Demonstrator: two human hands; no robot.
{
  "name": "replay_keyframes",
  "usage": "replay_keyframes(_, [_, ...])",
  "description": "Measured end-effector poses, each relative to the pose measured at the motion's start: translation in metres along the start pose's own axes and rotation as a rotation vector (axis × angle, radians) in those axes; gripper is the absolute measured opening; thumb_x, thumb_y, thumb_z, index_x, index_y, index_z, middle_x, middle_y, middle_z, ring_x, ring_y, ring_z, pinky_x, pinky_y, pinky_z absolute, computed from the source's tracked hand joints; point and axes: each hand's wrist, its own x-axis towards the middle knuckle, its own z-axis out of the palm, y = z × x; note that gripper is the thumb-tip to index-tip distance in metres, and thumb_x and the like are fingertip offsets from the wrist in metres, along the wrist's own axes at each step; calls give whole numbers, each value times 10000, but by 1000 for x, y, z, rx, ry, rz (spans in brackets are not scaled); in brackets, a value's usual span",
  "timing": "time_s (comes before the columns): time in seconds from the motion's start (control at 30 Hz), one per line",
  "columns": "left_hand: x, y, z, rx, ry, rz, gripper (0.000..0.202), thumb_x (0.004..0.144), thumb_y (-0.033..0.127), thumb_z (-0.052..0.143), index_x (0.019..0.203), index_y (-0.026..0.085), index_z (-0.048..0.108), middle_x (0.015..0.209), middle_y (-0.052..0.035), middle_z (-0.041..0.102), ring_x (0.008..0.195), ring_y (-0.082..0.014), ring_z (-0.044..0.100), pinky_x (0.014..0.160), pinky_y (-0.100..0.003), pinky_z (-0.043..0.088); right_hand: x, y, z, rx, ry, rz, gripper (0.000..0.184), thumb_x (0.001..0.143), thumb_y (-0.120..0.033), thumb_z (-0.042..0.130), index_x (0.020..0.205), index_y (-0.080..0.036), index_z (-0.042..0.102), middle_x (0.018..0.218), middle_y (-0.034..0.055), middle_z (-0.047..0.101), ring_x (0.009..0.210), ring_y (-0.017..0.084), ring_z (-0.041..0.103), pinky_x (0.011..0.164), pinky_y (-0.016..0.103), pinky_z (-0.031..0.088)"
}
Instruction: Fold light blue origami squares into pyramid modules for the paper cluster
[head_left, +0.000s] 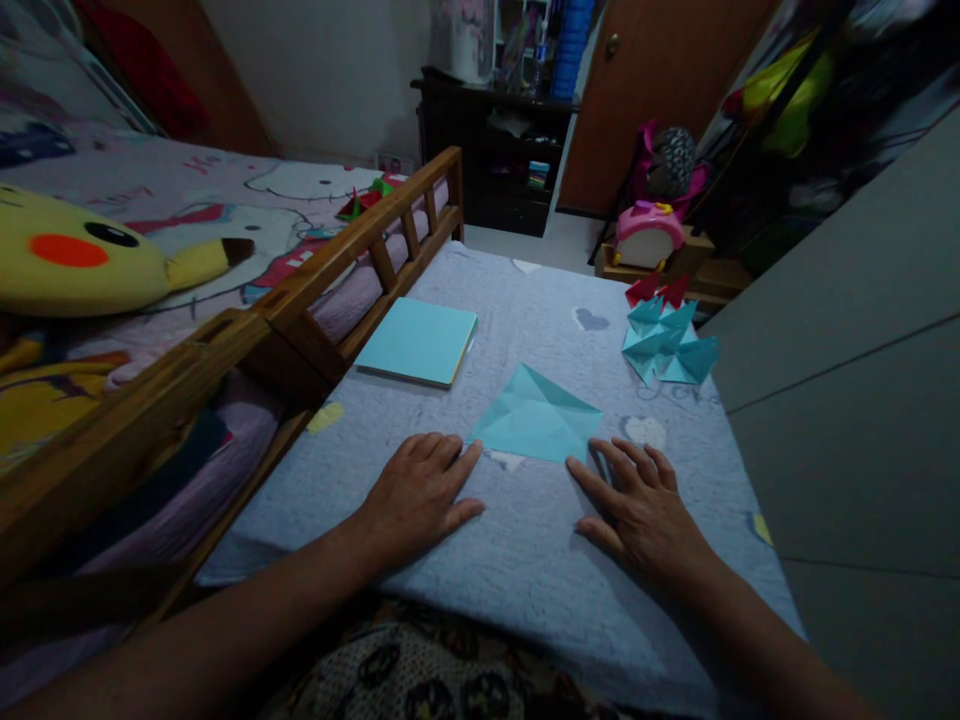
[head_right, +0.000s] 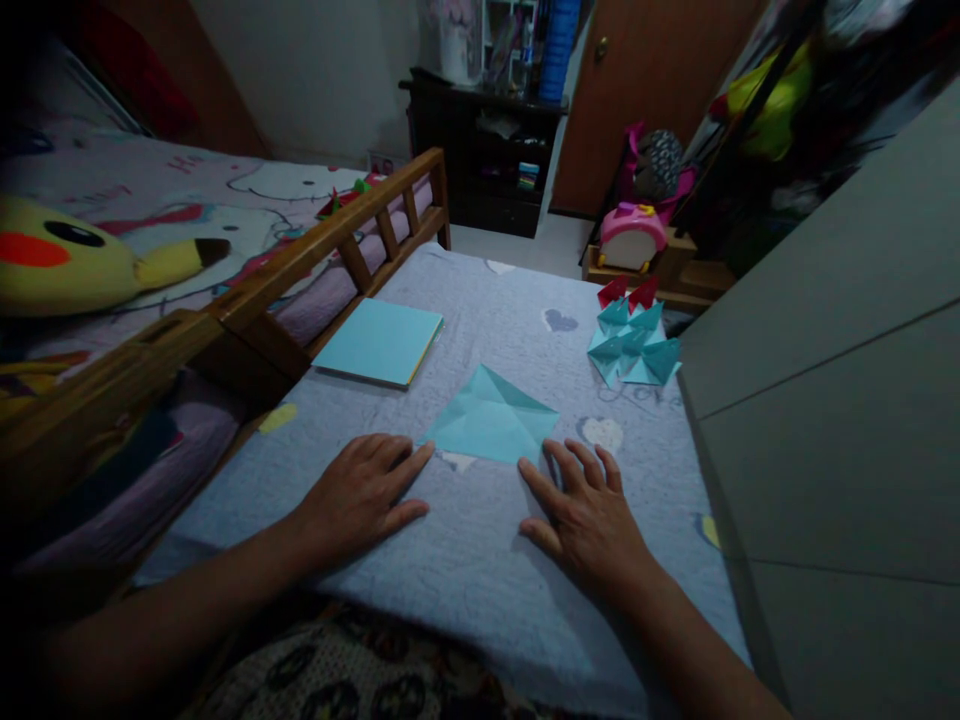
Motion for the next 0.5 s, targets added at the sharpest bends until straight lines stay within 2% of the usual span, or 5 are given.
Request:
replay_keyframes(0.2, [-1, -1, 2, -3, 0, 4, 512, 956, 460, 582, 1362, 155, 513, 1164, -119, 602, 1064, -301, 523, 955, -462, 423, -11, 11, -4, 2, -13, 23, 494, 915, -483, 616, 1379, -320, 574, 1416, 142, 537, 1313, 394, 435, 1078, 638, 313])
replay_keyframes(0.27, [-1, -1, 1, -15, -5, -2, 499, 954, 449, 580, 1360, 166, 516, 1153, -112, 605, 1052, -298, 525, 949, -459, 431, -9, 13, -7, 23, 0, 29, 422, 920, -442, 614, 1316, -296, 624, 1376, 146, 559, 1281, 388, 456, 1058, 624, 334])
replay_keyframes(0.4, [-1, -2, 0, -37, 1, -7, 507, 939, 415, 599, 1368, 162, 508, 1148, -113, 603, 1048, -300, 527, 951, -468, 447, 8, 10, -14, 115, 30, 120, 189, 927, -341, 603, 1030, -228, 714, 1226, 137, 609, 1156, 334, 520, 965, 505, 421])
replay_keyframes(0.5, [0, -1, -1, -63, 1, -11, 498, 926, 368, 619, 1363, 162, 500, 1167, -121, 605, 1054, -303, 543, 943, -477, 472, 29, 3, -13, 180, 5, 201, 155, 878, -297, 658, 999, -209, 699, 1086, 115, 621, 1014, 294, 547, 877, 443, 439])
